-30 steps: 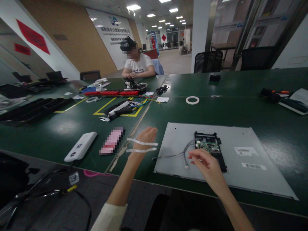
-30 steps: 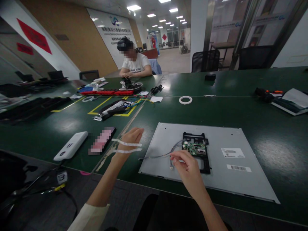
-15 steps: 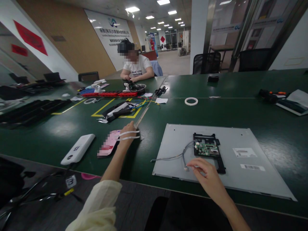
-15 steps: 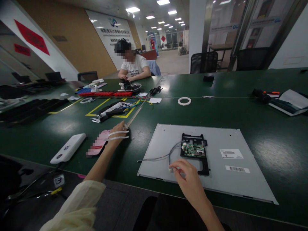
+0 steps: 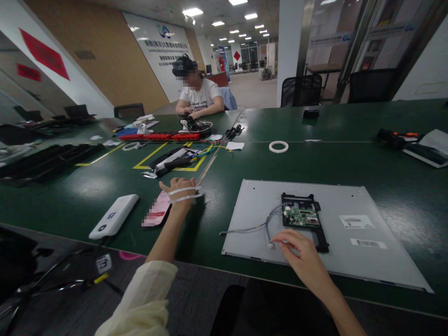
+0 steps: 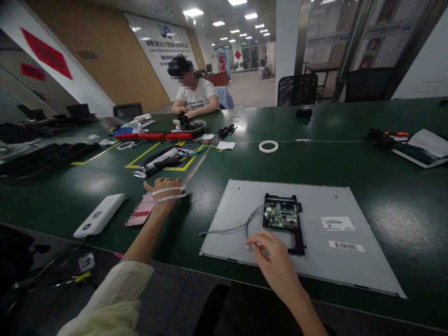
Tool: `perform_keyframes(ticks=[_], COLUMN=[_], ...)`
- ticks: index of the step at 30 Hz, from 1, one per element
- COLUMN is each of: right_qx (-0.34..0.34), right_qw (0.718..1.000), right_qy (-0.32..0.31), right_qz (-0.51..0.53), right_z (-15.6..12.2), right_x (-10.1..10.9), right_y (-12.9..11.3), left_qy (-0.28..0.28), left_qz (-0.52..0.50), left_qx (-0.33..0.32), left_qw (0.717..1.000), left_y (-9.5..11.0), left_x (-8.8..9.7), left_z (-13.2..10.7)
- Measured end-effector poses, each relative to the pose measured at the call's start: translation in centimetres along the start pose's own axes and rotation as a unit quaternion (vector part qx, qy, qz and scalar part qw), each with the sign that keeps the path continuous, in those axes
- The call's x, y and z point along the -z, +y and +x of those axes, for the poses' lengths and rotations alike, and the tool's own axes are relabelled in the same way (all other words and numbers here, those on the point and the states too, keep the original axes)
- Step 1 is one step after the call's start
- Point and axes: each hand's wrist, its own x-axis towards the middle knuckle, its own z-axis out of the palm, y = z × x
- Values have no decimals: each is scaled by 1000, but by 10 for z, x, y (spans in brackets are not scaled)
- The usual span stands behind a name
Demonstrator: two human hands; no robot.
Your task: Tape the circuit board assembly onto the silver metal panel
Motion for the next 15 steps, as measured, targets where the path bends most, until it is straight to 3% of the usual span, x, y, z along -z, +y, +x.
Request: perform_keyframes(ticks=[8, 15], right_qx=[-3, 3], right_qw=[1000, 1000], right_qy=[-8, -17], right_qz=[7, 20], right_z=[1, 5], right_x=[-1, 1], right_y=[0, -5], left_qy=[20, -4], left_qz=[9, 15], left_qx=[-35, -39], left_qw=[999, 999], left_y=[-2, 4], left_x=[17, 25], left_z=[-7, -7])
